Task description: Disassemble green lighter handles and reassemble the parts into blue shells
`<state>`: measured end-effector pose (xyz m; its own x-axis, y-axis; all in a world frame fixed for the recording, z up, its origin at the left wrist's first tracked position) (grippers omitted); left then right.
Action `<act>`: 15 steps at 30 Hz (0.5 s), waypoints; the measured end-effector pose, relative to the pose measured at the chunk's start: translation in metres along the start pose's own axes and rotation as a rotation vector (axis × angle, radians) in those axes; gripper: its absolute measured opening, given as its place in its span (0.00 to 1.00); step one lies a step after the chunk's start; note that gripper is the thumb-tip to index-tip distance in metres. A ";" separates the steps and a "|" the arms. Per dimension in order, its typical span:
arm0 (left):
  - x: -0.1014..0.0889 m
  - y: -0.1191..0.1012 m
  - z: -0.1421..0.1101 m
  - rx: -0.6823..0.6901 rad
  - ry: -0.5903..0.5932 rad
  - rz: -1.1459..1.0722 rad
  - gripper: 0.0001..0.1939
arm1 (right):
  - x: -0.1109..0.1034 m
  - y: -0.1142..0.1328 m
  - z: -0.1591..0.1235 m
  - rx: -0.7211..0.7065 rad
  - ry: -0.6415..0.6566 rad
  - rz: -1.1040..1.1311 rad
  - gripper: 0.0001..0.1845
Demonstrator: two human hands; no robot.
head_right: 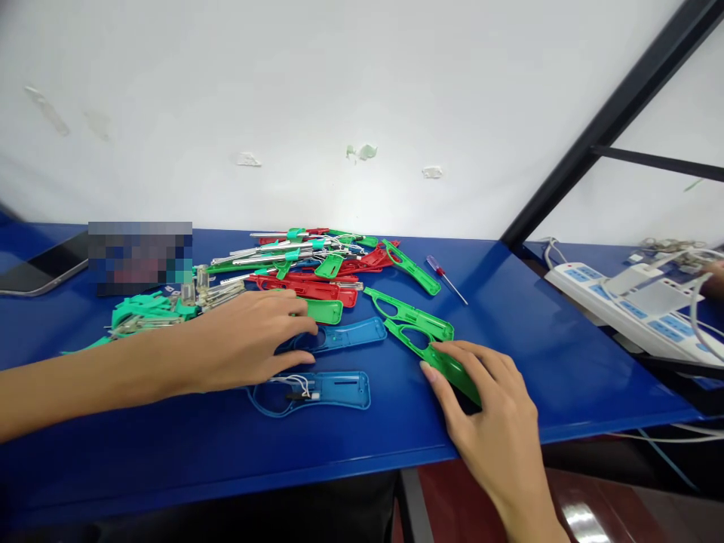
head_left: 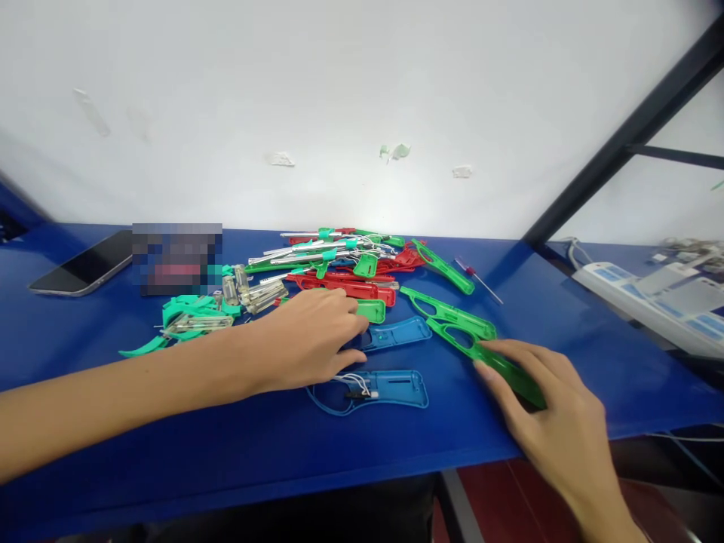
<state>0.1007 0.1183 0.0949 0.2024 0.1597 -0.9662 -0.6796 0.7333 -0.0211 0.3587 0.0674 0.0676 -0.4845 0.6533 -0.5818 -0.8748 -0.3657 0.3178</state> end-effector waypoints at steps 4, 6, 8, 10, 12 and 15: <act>0.003 0.000 0.006 -0.006 0.018 0.009 0.05 | 0.000 0.002 0.000 -0.005 -0.002 0.004 0.17; -0.001 0.001 0.004 -0.009 0.005 0.000 0.06 | -0.002 0.002 0.000 -0.005 -0.015 0.005 0.17; -0.009 0.006 0.000 -0.024 -0.027 -0.013 0.10 | -0.003 0.001 0.000 0.000 -0.027 0.002 0.18; -0.024 0.017 -0.008 -0.051 -0.105 -0.027 0.15 | -0.003 0.000 -0.001 0.013 -0.026 0.000 0.19; -0.041 0.036 -0.018 -0.096 -0.212 -0.019 0.19 | -0.002 -0.001 0.000 0.027 -0.021 0.003 0.19; -0.054 0.078 -0.039 -0.226 -0.240 0.056 0.22 | 0.000 -0.003 0.000 0.047 -0.005 0.004 0.20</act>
<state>0.0092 0.1416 0.1354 0.3025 0.3668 -0.8797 -0.8281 0.5582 -0.0521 0.3617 0.0683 0.0666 -0.4876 0.6555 -0.5767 -0.8722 -0.3366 0.3548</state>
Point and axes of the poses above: each hand's wrist, its own z-axis towards the middle knuckle, its own x-axis out of the palm, y = z × x, the point moved 9 cm from there along z, towards the middle knuckle, and after that the axes turned 11 degrees about -y, right-handed, at the moved point
